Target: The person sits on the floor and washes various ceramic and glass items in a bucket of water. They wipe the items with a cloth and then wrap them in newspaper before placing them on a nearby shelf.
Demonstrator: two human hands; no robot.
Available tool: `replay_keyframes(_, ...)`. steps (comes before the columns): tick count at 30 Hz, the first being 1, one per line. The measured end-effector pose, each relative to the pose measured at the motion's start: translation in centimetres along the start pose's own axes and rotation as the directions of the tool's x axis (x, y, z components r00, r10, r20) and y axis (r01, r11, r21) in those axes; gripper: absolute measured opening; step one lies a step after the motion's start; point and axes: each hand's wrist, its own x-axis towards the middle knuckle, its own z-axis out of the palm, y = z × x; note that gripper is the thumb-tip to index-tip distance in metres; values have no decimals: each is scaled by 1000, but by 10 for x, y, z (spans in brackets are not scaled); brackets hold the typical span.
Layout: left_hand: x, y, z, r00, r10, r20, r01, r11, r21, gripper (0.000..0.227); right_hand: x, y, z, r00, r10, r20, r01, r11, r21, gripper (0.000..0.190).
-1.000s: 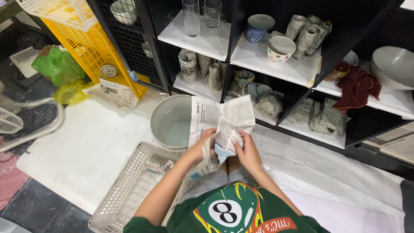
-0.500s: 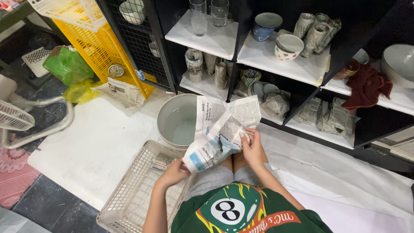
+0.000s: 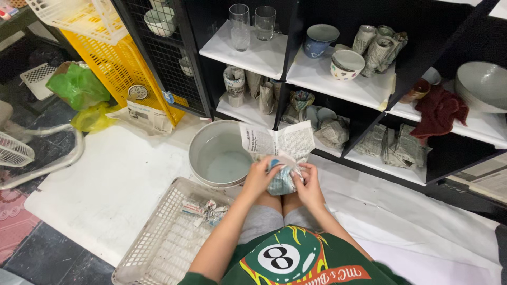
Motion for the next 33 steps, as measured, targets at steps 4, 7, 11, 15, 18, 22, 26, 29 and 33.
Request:
replay_keyframes(4, 19, 11, 20, 960, 263, -97, -218, 917, 335, 33, 3, 23, -12, 990, -105, 96, 93, 989, 118, 30)
replay_keyframes(7, 33, 19, 31, 786, 545, -293, -366, 791, 489, 53, 5, 29, -16, 985, -124, 124, 104, 982, 156, 27)
replay_keyframes(11, 40, 10, 39, 913, 316, -257, -214, 909, 358, 34, -5, 4, -17, 982, -156, 105, 170, 976, -136, 39)
replay_keyframes(15, 40, -9, 38, 977, 211, -18, -191, 914, 359, 24, -11, -39, -5, 823, -502, 265, 566, 756, -327, 56)
replay_keyframes(18, 27, -16, 31, 997, 74, 7, -73, 951, 302, 27, -12, -55, -7, 889, -386, 246, 456, 704, -545, 38)
replay_keyframes(22, 6, -16, 7, 984, 136, 114, -156, 969, 194, 45, 6, -37, -3, 980, -180, 88, 196, 949, -247, 30)
replay_keyframes(26, -18, -13, -1, 848, 517, 120, -521, 766, 377, 89, 27, -7, -7, 995, -22, 93, 30, 997, -76, 25)
replay_keyframes(29, -17, -14, 4, 918, 368, 150, -396, 821, 410, 90, 30, -8, -8, 992, 86, 91, -84, 996, -25, 27)
replay_keyframes(33, 4, -27, 4, 946, 221, 235, -295, 888, 353, 85, 15, -53, -10, 983, -154, 103, 184, 884, -429, 36)
